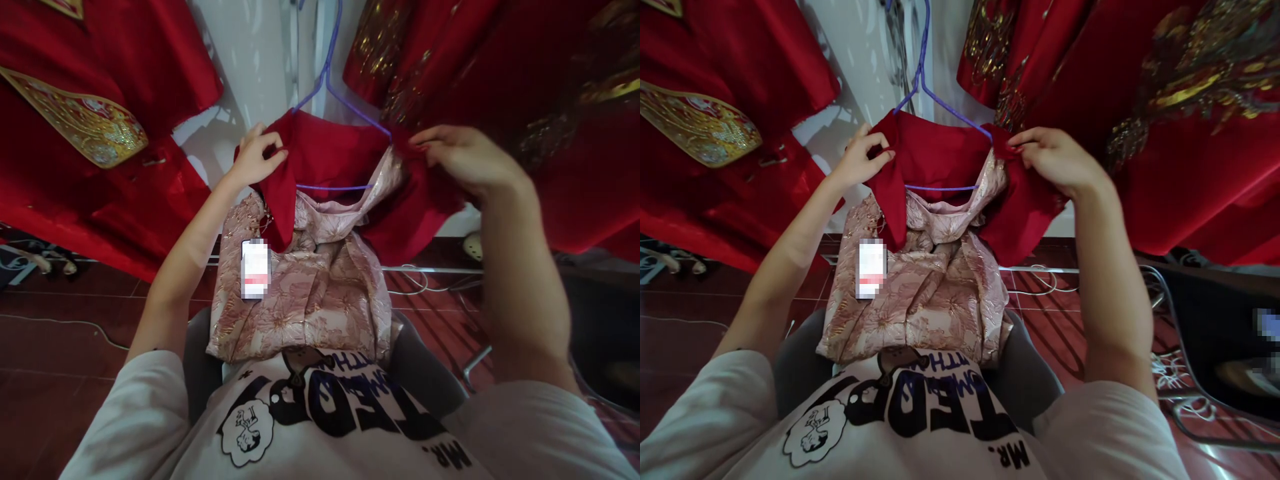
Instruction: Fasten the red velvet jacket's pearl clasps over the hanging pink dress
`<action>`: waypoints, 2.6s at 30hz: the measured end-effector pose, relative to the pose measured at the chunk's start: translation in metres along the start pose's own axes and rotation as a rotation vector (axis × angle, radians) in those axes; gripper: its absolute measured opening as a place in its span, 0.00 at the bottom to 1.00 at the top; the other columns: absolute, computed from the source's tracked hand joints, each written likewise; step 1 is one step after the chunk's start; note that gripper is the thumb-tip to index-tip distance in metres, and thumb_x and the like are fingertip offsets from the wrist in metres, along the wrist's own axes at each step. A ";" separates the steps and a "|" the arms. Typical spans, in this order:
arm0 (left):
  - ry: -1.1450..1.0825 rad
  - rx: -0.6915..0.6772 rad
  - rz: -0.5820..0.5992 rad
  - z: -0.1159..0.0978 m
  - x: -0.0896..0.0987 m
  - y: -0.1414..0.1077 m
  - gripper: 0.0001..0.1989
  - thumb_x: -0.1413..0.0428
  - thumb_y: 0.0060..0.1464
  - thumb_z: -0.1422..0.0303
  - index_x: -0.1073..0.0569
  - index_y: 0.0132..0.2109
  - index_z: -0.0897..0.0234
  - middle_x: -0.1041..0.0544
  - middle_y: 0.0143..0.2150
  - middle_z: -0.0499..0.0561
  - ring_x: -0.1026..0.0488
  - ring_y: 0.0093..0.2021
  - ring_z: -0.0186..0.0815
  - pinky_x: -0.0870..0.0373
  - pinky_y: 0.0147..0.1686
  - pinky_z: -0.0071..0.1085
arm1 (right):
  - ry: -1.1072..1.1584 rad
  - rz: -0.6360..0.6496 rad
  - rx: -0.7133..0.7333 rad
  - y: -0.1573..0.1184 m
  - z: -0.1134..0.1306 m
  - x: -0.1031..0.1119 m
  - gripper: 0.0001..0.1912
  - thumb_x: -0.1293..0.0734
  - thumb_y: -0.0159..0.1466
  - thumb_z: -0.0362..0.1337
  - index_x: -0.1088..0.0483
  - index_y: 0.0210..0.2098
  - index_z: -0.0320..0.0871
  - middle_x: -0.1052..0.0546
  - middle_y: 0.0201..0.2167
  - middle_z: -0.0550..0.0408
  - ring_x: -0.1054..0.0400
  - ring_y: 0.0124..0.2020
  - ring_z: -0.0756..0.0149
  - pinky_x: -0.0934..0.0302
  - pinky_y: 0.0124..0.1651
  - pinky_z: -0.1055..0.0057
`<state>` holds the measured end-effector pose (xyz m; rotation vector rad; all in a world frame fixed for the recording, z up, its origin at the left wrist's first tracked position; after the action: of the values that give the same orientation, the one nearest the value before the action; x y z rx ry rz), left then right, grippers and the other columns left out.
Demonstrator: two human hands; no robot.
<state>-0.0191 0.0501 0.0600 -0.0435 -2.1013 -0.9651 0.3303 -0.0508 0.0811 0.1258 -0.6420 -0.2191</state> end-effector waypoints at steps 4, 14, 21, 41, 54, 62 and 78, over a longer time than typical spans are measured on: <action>-0.011 -0.001 0.033 0.000 0.001 -0.002 0.10 0.37 0.62 0.57 0.24 0.36 0.56 0.26 0.41 0.56 0.28 0.52 0.51 0.32 0.59 0.51 | -0.138 -0.091 0.107 -0.004 0.013 -0.025 0.26 0.25 0.56 0.19 0.33 0.50 0.41 0.25 0.36 0.56 0.33 0.32 0.69 0.40 0.40 0.68; -0.014 0.030 -0.045 -0.006 -0.014 -0.007 0.14 0.39 0.63 0.54 0.26 0.37 0.58 0.27 0.44 0.58 0.30 0.57 0.56 0.37 0.62 0.58 | -0.242 -0.311 0.265 0.012 0.014 -0.038 0.19 0.39 0.77 0.39 0.46 0.29 0.49 0.25 0.33 0.50 0.29 0.39 0.59 0.39 0.51 0.62; 0.021 0.018 -0.052 -0.004 -0.012 -0.012 0.18 0.42 0.65 0.47 0.26 0.40 0.56 0.27 0.48 0.60 0.32 0.60 0.59 0.38 0.61 0.59 | -0.022 -0.056 0.500 -0.004 0.056 -0.121 0.25 0.43 0.74 0.64 0.31 0.40 0.51 0.28 0.34 0.53 0.28 0.45 0.55 0.30 0.52 0.57; -0.261 0.065 -0.044 -0.083 -0.049 -0.039 0.21 0.55 0.74 0.45 0.29 0.45 0.55 0.25 0.38 0.51 0.21 0.43 0.41 0.25 0.49 0.38 | 0.161 0.077 0.439 -0.004 0.047 -0.147 0.16 0.35 0.72 0.56 0.30 0.51 0.55 0.26 0.40 0.53 0.28 0.46 0.56 0.26 0.52 0.57; -0.845 0.234 -0.197 -0.055 -0.065 -0.076 0.15 0.37 0.55 0.81 0.29 0.44 0.59 0.20 0.41 0.46 0.20 0.42 0.29 0.24 0.48 0.25 | 0.559 0.153 0.616 -0.010 0.014 -0.151 0.30 0.27 0.62 0.64 0.26 0.51 0.48 0.22 0.45 0.52 0.24 0.47 0.62 0.25 0.51 0.63; -0.771 0.256 -0.058 -0.060 -0.071 -0.072 0.11 0.38 0.56 0.82 0.29 0.37 0.63 0.22 0.34 0.44 0.22 0.35 0.27 0.24 0.40 0.23 | 0.470 0.104 0.595 -0.014 0.013 -0.144 0.30 0.28 0.63 0.65 0.24 0.49 0.46 0.23 0.40 0.54 0.25 0.41 0.67 0.27 0.45 0.69; -0.279 -0.014 -0.040 -0.089 -0.043 -0.064 0.08 0.38 0.58 0.77 0.29 0.40 0.63 0.21 0.36 0.47 0.22 0.35 0.29 0.24 0.40 0.26 | 0.307 -0.106 0.634 -0.026 0.021 -0.135 0.18 0.30 0.70 0.51 0.19 0.49 0.46 0.19 0.46 0.51 0.21 0.43 0.63 0.21 0.44 0.66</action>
<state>0.0469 -0.0407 0.0253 -0.1512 -2.3571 -1.0472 0.2078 -0.0446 0.0146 0.7896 -0.3797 -0.0884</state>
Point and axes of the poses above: each hand's wrist, its own y-axis towards the middle knuckle, its own x-axis out of the back of the hand, z = x × y, the point moved 6 cm from there along y, towards the middle knuckle
